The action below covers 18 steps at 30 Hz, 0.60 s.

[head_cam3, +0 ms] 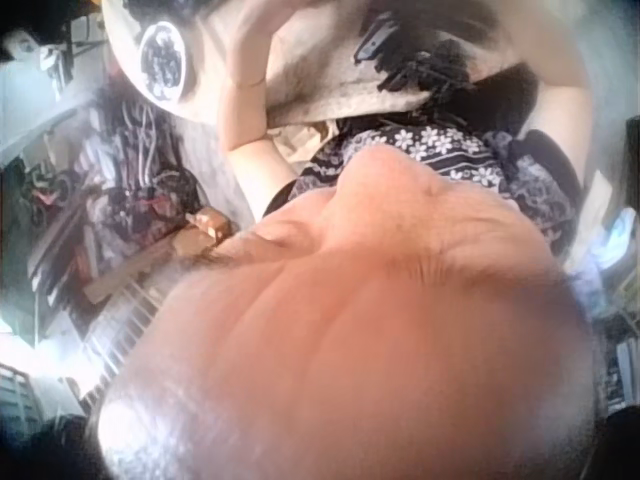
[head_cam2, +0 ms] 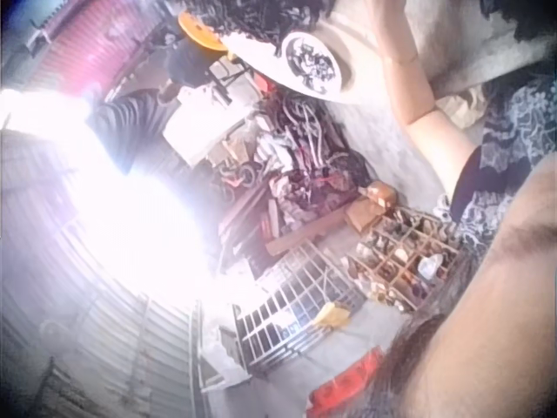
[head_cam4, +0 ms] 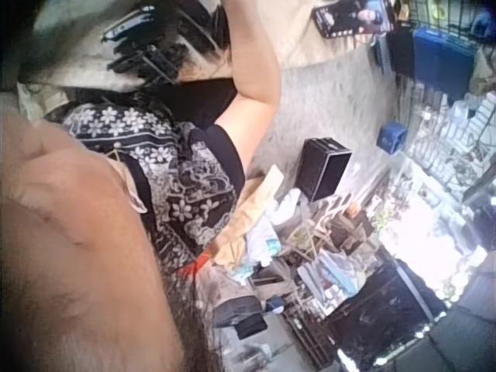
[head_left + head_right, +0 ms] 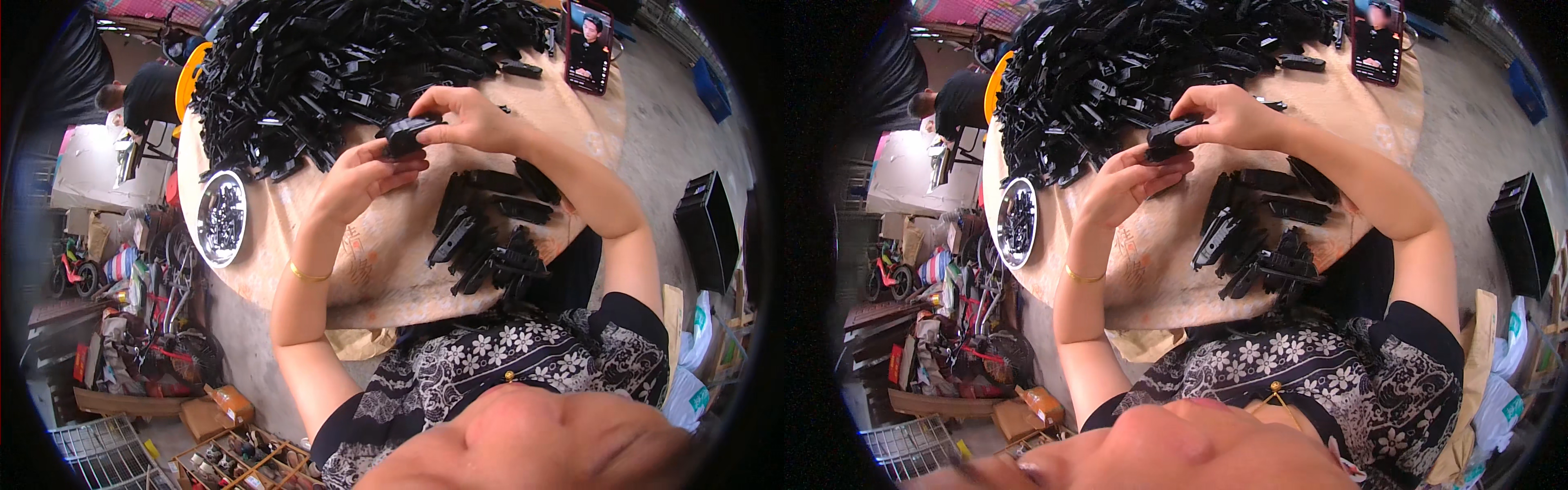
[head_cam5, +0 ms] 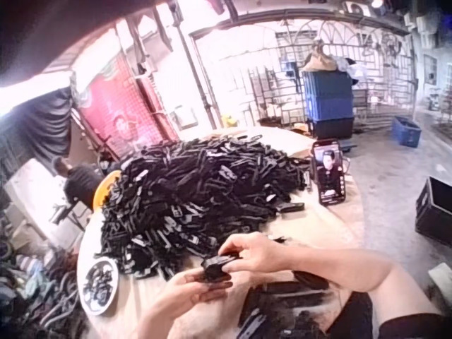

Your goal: The person assembles plastic components by taking pieces from a pile, snapping them together by hand, and placing the assembled parts onto the table.

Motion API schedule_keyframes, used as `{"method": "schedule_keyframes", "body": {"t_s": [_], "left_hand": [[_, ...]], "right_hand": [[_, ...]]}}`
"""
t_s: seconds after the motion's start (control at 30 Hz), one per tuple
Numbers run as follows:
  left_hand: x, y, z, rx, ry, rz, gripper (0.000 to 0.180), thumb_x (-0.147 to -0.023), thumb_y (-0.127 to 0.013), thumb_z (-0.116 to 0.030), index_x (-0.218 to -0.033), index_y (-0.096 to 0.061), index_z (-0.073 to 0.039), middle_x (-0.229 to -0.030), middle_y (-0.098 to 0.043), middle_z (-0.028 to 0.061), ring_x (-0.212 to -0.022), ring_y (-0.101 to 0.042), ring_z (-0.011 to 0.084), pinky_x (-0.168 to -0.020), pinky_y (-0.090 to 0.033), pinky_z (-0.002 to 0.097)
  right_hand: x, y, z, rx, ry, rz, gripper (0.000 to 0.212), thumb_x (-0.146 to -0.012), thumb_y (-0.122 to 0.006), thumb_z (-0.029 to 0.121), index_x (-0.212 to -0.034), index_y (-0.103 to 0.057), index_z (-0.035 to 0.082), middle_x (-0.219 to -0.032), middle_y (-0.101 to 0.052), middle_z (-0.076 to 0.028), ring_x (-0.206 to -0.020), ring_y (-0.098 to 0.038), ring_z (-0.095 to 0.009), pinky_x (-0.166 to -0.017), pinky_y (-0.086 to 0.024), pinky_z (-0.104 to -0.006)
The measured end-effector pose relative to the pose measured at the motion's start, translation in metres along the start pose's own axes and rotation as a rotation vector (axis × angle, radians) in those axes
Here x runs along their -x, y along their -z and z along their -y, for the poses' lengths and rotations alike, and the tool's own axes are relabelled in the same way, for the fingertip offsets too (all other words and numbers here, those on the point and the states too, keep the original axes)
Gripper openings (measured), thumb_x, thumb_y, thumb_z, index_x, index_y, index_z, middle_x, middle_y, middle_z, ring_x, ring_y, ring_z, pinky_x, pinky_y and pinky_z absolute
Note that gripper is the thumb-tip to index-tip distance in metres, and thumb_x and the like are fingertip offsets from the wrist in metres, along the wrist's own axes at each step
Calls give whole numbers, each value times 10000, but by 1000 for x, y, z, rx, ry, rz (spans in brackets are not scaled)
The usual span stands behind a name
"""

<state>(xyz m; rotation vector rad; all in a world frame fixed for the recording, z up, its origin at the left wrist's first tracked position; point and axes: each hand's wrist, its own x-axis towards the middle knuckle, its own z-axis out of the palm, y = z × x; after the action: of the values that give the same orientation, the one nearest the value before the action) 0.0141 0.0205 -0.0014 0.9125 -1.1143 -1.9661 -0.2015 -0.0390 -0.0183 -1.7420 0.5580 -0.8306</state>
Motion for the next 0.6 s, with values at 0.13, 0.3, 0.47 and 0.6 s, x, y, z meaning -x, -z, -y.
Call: {"method": "schedule_keyframes", "body": {"t_s": [0.13,0.3,0.47,0.6], "left_hand": [[-1,1,0,38,12,17,458,-724,-404,66,-1178,-445,115,-1143,-548,199,-1070,-562,275,-968,-428,348],[-2,6,4,95,-14,31,524,-682,-399,72,-1203,-422,121,-1160,-538,204,-1088,-551,283,-986,-409,355],[0,0,4,25,-48,-23,550,-689,-437,71,-1236,-399,113,-1162,-540,185,-1068,-562,257,-958,-432,332],[0,-13,8,-80,-104,-173,491,-790,-562,11,-1246,-400,97,-1109,-566,152,-984,-598,209,-867,-491,277]], "right_hand": [[1,-3,1,-89,-37,-15,291,-755,-686,104,-991,-572,-23,-943,-627,-88,-882,-570,-142,-835,-453,-284],[5,-6,10,310,112,-6,287,-704,-696,62,-966,-592,10,-881,-627,-76,-892,-587,-174,-826,-446,-306],[7,-8,3,669,501,-101,267,-650,-663,85,-911,-609,70,-801,-612,-95,-798,-572,-294,-757,-442,-378],[11,-9,7,776,566,-61,327,-627,-701,60,-939,-607,33,-912,-630,-93,-876,-588,-264,-797,-447,-378]]}}
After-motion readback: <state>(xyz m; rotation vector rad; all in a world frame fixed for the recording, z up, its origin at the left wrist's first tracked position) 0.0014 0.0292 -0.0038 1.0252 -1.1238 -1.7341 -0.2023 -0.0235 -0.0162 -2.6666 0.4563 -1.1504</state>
